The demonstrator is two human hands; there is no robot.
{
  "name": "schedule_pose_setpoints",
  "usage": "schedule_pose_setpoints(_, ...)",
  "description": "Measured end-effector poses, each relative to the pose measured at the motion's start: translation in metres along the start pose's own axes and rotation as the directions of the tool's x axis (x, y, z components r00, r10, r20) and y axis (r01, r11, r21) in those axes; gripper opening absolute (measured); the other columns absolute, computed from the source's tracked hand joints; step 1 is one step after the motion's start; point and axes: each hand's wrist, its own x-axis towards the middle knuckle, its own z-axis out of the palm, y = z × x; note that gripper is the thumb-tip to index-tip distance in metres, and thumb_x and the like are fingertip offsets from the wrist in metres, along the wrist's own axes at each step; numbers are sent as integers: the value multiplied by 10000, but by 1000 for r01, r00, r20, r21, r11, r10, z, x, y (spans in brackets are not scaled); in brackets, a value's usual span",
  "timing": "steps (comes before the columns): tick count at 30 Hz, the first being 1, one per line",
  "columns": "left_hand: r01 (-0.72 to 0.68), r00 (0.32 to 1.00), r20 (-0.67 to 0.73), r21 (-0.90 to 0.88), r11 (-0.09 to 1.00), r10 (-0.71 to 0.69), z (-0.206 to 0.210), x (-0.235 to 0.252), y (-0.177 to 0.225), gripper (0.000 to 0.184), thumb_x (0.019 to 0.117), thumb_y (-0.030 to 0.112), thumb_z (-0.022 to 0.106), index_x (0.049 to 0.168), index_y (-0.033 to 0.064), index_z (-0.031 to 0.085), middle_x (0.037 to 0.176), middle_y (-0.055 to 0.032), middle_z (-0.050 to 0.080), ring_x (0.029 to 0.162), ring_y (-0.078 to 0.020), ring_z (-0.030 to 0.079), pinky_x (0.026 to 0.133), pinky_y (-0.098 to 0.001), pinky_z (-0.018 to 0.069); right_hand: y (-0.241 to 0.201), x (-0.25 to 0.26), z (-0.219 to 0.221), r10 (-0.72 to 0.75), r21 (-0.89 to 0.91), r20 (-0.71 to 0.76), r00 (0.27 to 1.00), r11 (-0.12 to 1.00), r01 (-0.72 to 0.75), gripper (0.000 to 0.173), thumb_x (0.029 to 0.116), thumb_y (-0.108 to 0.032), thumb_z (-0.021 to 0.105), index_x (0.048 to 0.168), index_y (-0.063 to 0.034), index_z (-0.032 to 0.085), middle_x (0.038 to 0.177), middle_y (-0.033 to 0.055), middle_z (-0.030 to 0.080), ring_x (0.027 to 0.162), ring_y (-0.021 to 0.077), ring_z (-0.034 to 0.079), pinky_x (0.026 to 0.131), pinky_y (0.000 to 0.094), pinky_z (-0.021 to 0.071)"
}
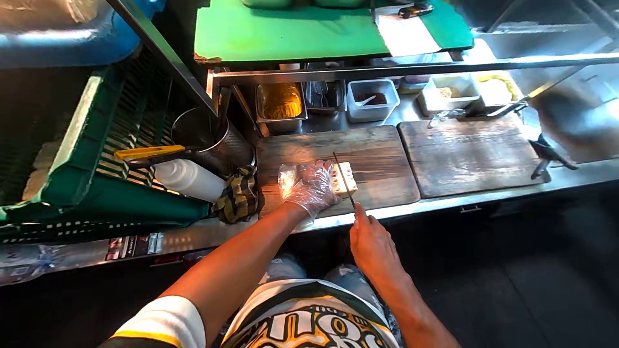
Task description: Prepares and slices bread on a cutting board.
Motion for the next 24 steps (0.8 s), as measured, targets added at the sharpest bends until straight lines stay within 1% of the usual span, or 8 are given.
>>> schedule_pose_setpoints(3,-14,999,-43,-8,1000,14,5,2,-2,998,620,727,754,1432,188,538,1338,-140,626,1223,-356,602,984,-629,471,-1,-1,1,-7,1,-14,1000,1000,7,519,1081,-223,429,1595,-181,375,1125,180,670,913,333,709,794,478,590)
schedule_pose_setpoints(5,-13,999,-47,-12,1000,13,8,3,-2,1014,618,720,761,1448,187,525,1357,-141,615,1236,-356,594,991,-626,464,-3,-1,1,7,-15,10,1000,1000,-7,526,1080,-224,427,1600,-183,360,1138,177,664,916,329,709,795,476,591)
schedule_pose_setpoints(8,-8,999,-49,1,1000,8,11,5,-2,1033,616,740,752,1456,185,517,1369,-157,607,1240,-367,590,993,-639,458,-5,3,1,11,-6,9,1000,1000,-11,517,1082,-224,430,1593,-176,367,1150,181,664,917,332,708,792,484,591)
schedule_pose_setpoints(13,0,1000,-4,16,1000,1,2,3,0,1015,630,741,744,1450,186,520,1355,-155,611,1226,-365,596,987,-642,454,-3,7,3,2,-5,-1,1000,1000,-2,525,1079,-225,433,1596,-172,367,1147,182,671,923,334,710,789,485,590)
schedule_pose_setpoints(16,-7,1000,-26,5,1000,7,4,3,-2,1008,619,735,751,1435,185,531,1343,-146,618,1224,-359,597,984,-636,457,-7,9,-3,4,-25,26,1000,1000,-4,520,1082,-227,430,1593,-160,363,1166,180,670,927,331,713,798,484,593)
schedule_pose_setpoints(20,-8,1000,-20,6,1000,8,-3,0,0,943,658,711,745,1414,182,552,1314,-145,631,1205,-356,609,965,-616,485,-19,27,-4,19,-56,70,997,998,-15,570,1058,-212,467,1604,-142,318,1173,196,657,955,349,707,801,495,594)
schedule_pose_setpoints(22,-21,999,-25,-21,1000,20,0,-1,-2,926,676,678,750,1421,165,550,1332,-159,621,1224,-375,595,984,-634,470,-24,40,-1,10,-55,54,998,998,-7,585,1049,-195,473,1604,-123,305,1171,214,650,1001,372,696,810,520,592)
schedule_pose_setpoints(24,-31,997,-74,-40,999,28,7,2,-3,894,661,669,743,1384,171,574,1306,-152,633,1206,-374,600,975,-648,460,-27,46,-3,4,-69,52,999,998,0,583,1051,-196,466,1601,-113,294,1153,213,661,1029,380,692,825,535,590)
